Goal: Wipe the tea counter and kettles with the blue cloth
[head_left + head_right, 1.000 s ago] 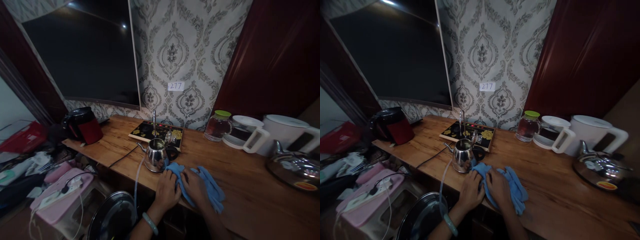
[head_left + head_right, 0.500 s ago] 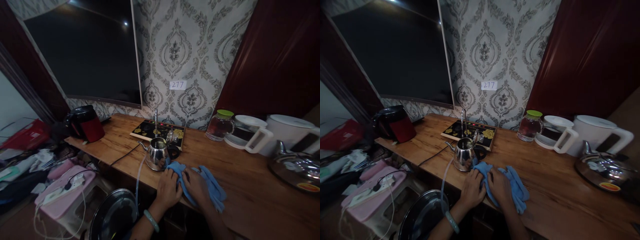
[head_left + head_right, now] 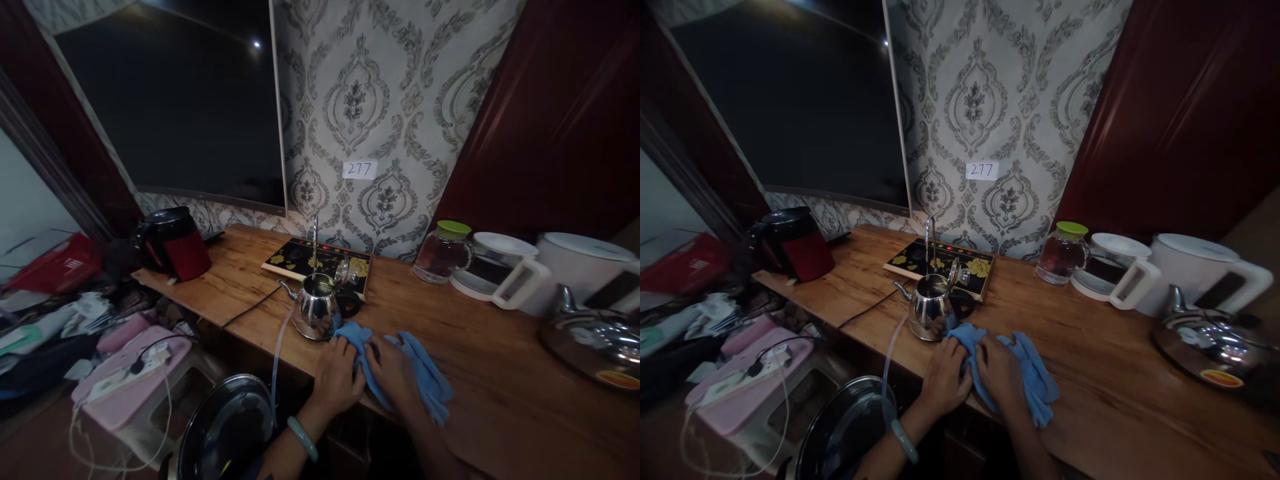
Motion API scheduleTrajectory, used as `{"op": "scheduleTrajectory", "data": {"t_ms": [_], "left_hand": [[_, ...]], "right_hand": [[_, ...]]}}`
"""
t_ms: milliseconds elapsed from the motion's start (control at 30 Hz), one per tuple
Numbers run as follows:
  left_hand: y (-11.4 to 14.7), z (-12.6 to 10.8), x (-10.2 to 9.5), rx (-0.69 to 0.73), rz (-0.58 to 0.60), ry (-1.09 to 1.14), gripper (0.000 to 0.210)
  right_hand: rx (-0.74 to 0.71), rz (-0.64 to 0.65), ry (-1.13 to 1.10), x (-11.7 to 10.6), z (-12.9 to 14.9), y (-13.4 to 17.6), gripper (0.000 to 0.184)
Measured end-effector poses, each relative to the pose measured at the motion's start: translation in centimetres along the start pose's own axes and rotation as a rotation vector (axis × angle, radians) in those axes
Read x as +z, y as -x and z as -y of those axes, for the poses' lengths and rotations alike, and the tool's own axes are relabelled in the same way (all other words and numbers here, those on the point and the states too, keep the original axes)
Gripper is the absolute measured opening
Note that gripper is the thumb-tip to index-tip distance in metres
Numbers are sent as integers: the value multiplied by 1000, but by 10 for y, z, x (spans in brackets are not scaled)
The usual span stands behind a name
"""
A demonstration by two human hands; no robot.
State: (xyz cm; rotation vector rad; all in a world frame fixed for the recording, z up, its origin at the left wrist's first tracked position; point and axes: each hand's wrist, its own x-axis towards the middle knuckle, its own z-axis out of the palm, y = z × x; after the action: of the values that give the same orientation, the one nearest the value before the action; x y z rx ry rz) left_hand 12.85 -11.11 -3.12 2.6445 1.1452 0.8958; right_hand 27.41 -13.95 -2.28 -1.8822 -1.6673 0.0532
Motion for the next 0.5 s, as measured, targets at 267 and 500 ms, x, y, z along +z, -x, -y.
{"op": "scheduleTrajectory", "data": {"t_ms": [267,500], "left_hand": [[-1,-1,-1,-12,17,31,16],[-1,0,-1,-4,8,17,15]], "right_hand": [[-7,-5,17,-1,1,0,25],[-12,-12,-3,-1,1,-1,24]]}}
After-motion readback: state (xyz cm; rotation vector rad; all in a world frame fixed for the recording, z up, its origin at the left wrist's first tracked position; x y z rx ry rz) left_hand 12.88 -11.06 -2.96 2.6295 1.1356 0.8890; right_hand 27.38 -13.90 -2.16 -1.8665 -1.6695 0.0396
